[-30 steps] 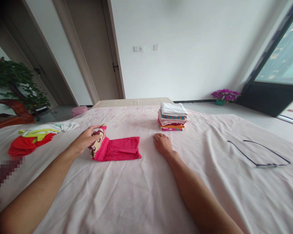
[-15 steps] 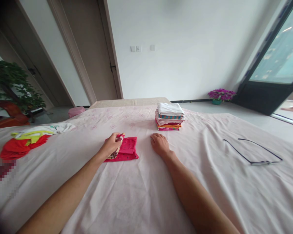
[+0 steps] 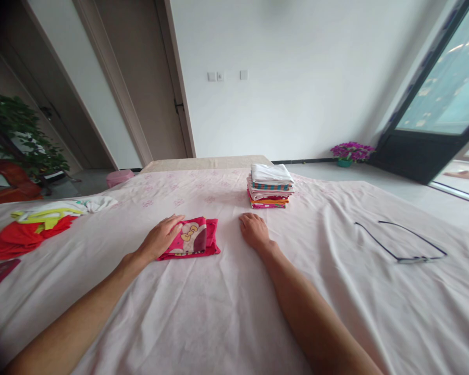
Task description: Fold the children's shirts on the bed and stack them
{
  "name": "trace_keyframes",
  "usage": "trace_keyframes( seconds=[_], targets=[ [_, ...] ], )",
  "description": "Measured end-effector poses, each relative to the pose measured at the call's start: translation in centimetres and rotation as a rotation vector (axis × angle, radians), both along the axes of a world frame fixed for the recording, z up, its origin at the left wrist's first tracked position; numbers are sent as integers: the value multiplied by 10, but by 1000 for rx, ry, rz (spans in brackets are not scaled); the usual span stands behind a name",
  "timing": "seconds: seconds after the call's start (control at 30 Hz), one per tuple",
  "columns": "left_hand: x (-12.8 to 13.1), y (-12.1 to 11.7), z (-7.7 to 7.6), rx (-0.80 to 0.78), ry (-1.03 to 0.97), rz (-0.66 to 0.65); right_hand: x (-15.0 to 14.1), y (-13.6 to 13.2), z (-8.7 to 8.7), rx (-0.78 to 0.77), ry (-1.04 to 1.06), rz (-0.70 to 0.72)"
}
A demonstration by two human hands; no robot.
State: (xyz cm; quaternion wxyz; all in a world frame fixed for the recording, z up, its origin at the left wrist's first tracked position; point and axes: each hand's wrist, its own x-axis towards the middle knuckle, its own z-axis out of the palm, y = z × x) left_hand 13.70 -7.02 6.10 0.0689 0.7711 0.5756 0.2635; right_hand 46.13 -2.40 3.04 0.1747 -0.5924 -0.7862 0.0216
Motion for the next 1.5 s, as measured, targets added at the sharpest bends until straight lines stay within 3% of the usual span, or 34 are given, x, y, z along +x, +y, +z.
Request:
trace_keyframes(
  seconds=[0.17, 0.27, 0.43, 0.53, 0.63, 0.77, 0.87, 0.93, 1.03, 1.13, 1.23, 1.33, 1.5],
  targets=[
    [5, -4, -36, 31, 253, -41, -3, 0, 1, -6, -16, -9],
    [11, -6, -42, 61, 308, -20, -4, -2, 3, -19, -24, -16],
    [4, -10, -32, 10, 154, -34, -4, -3, 4, -8, -12, -5],
    [5, -15, -26, 120, 32, 51, -4, -3, 2, -6, -9, -1],
    [17, -20, -24, 182, 84, -4, -4, -2, 1, 0, -18, -5],
    [39, -25, -30, 92, 225, -141, -4, 0, -1, -10, -34, -16],
    [45, -27, -33, 56, 234, -166, -5, 1, -1, 0, -34, -10],
    [44, -28, -30, 36, 156, -215, -5, 1, -2, 2, -38, -7],
    [40, -28, -21, 31, -119, -265, -5, 1, -2, -2, -44, -8],
    [36, -25, -13, 21, -455, -94, -4, 2, -1, -2, -36, 1],
    [34, -19, -6, -92, -574, 74, -4, 2, 1, 16, -31, -2],
    [39, -13, 2, -193, -489, 104, -6, -2, 5, 44, -38, -14],
    [64, -5, 15, -275, -148, 148, -21, -15, 12, -16, 30, -11]
  ],
)
